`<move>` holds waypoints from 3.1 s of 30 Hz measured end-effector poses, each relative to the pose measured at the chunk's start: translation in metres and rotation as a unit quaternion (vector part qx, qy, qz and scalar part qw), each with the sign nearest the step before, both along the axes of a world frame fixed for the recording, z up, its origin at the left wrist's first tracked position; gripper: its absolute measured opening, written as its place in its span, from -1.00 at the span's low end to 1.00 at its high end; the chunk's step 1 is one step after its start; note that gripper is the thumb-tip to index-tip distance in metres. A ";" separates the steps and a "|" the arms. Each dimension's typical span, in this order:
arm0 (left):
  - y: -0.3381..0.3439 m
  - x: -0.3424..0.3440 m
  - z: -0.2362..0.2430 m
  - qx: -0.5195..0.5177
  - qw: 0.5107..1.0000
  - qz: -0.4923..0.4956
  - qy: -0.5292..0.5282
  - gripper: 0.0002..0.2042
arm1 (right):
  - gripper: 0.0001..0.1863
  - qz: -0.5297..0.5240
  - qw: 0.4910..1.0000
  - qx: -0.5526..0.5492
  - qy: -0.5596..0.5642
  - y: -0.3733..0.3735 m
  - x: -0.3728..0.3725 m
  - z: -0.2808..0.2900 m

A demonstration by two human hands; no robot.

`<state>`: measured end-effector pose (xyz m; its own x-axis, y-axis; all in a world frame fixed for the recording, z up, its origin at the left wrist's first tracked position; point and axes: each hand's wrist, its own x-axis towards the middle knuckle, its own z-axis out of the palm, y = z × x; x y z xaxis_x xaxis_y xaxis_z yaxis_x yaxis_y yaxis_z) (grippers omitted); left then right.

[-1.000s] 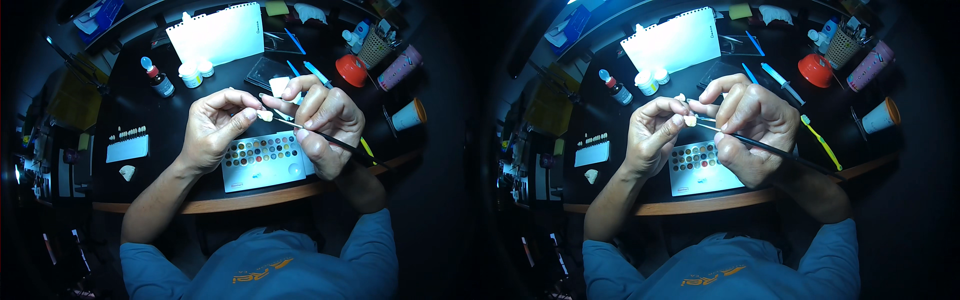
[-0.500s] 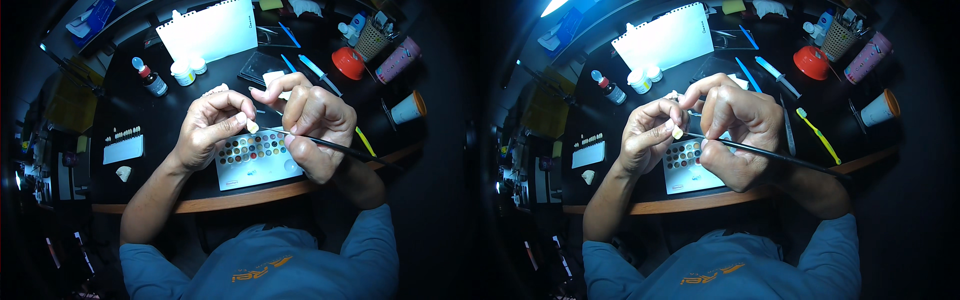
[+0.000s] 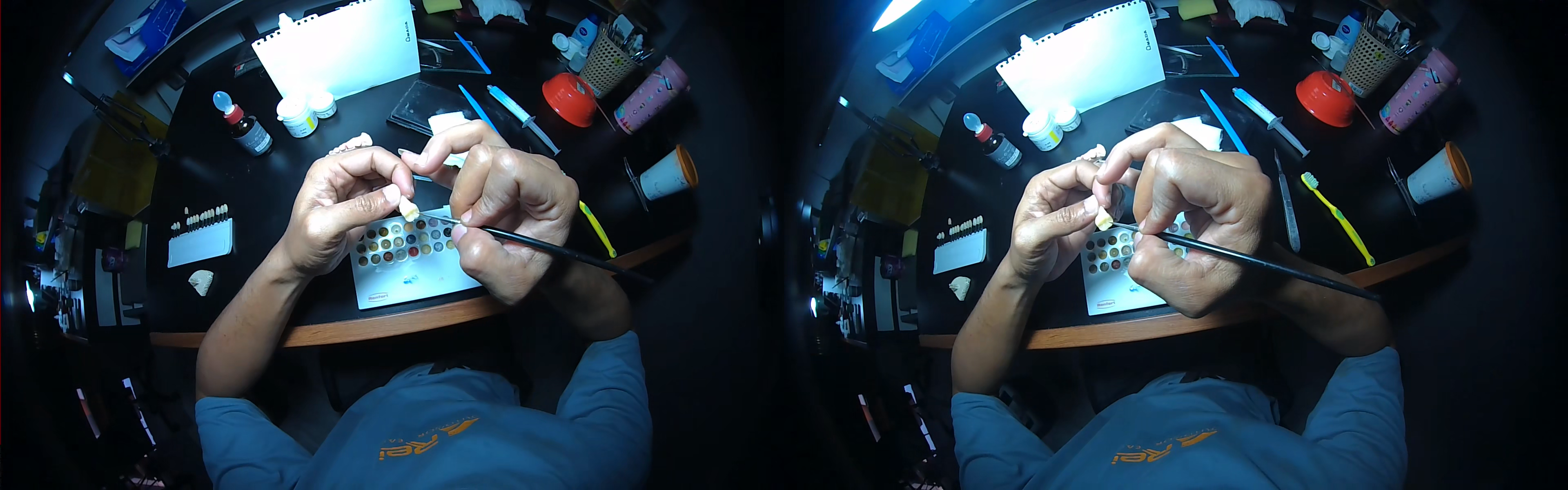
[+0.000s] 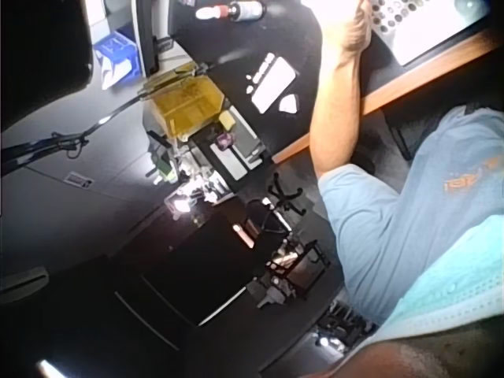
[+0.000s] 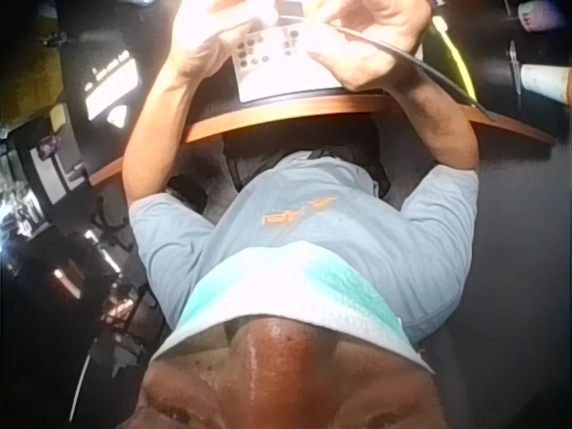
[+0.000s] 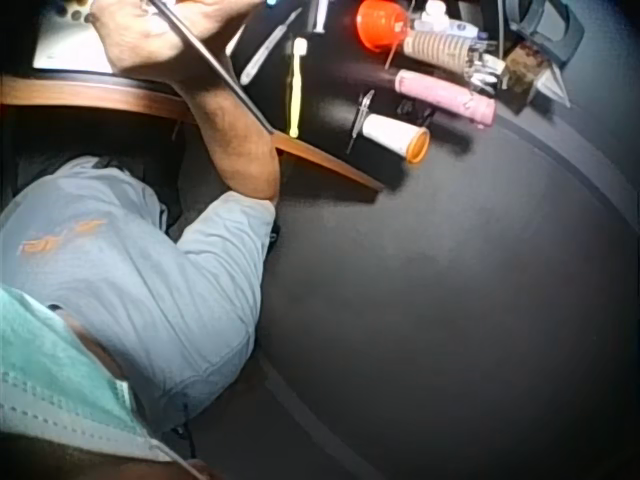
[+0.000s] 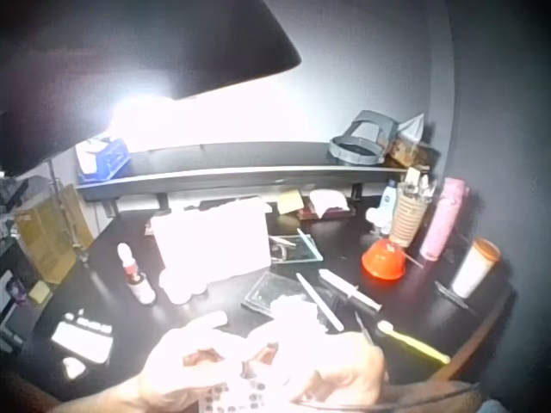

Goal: The person holds an artificial tooth and applies pigment to it using a fine brush, repeatedly dipping the brush into wells on a color palette tray.

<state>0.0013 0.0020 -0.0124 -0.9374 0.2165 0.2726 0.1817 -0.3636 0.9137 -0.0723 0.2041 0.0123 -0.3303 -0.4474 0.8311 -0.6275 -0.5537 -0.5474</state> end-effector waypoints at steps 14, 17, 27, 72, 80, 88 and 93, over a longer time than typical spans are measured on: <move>-0.001 0.001 0.004 -0.007 1.000 -0.003 -0.001 -0.83 | -0.85 -0.020 0.998 0.013 0.051 0.001 -0.003 0.004; 0.000 0.001 0.002 0.007 1.000 -0.006 0.001 -0.83 | -0.85 -0.030 0.998 0.023 0.059 0.002 -0.002 0.005; 0.000 0.001 0.002 0.012 1.000 -0.012 0.002 -0.84 | -0.86 -0.032 0.997 0.023 0.063 0.002 -0.002 0.005; 0.000 -0.003 0.006 0.096 0.982 0.048 -0.156 -0.80 | -0.90 -0.079 0.994 0.012 -0.081 0.001 -0.010 -0.006; -0.003 -0.002 0.001 0.117 0.988 -0.007 -0.097 -0.77 | -0.91 -0.027 0.995 0.017 -0.090 -0.001 -0.006 -0.008; -0.001 -0.001 -0.001 0.092 0.992 -0.067 -0.051 -0.81 | -0.89 0.024 0.999 0.006 0.022 0.007 0.002 0.000; -0.003 -0.001 -0.004 0.081 0.992 -0.083 -0.047 -0.82 | -0.86 -0.037 0.996 0.024 0.078 0.010 0.009 0.010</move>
<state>-0.0001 -0.0007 -0.0162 -0.9156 0.3304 0.2291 0.0239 -0.5241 0.8513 -0.0631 0.2137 0.0227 -0.2333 -0.4676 0.8526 -0.7449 -0.4777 -0.4658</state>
